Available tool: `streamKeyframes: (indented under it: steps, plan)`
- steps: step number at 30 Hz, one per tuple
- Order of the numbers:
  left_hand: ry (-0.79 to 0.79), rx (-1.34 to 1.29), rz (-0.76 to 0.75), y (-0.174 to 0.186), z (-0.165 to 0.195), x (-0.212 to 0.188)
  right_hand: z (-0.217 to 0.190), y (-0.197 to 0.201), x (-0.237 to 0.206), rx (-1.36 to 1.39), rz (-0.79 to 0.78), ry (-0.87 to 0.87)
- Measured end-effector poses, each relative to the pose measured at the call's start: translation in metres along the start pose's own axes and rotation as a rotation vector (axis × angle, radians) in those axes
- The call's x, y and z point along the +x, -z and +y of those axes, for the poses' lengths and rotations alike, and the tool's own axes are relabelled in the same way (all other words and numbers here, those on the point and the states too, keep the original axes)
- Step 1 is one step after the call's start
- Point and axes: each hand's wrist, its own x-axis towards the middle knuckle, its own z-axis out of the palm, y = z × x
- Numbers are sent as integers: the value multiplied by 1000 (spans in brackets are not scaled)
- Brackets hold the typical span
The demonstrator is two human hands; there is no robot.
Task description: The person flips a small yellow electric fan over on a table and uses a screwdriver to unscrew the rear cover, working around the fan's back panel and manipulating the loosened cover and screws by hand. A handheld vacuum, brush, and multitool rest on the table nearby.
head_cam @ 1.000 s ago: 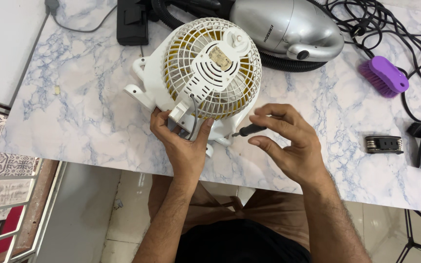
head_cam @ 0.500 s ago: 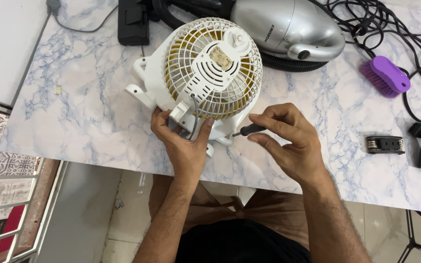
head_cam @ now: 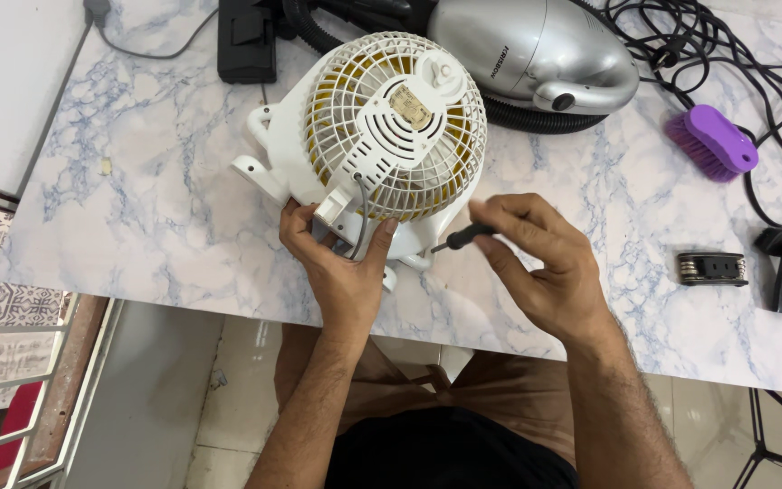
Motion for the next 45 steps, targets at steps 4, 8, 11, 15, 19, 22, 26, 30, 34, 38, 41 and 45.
streamKeyframes:
  steps: [4, 8, 11, 15, 19, 22, 26, 30, 34, 38, 41, 45]
  plan:
    - [-16, 18, -1, 0, 1, 0, -4, 2, 2, -32, -8, 69]
    - [33, -7, 1, 0, 2, 1, 0, -6, 5, 10, -12, -3]
    - [29, -20, 0, -1, 3, 1, 8, -5, 3, 74, 16, -7]
    - [17, -32, -3, -1, 2, 1, 19, -1, -2, 199, 116, 59]
    - [8, 4, -24, 0, -3, 1, 27, 7, -7, 127, 97, -59]
    - [10, -36, -20, 0, -7, 0, 32, 8, -5, -114, 8, -35]
    - [2, -44, -15, 1, -10, -1, 36, -4, 2, -255, -212, -201]
    - [-9, -3, -2, 2, -9, -1, 32, -19, 3, -338, -247, -74]
    - [-56, 1, 22, 3, -6, -2, 30, -32, 5, -340, -289, -94]
    - [-26, -57, 35, 2, -5, -2, 30, -40, 6, -322, -262, -73]
    - [-47, -9, 48, 2, -5, -4, 30, -42, 6, -332, -254, -93]
    - [-87, 6, 46, 1, -7, -8, 32, -41, 5, -353, -266, -143]
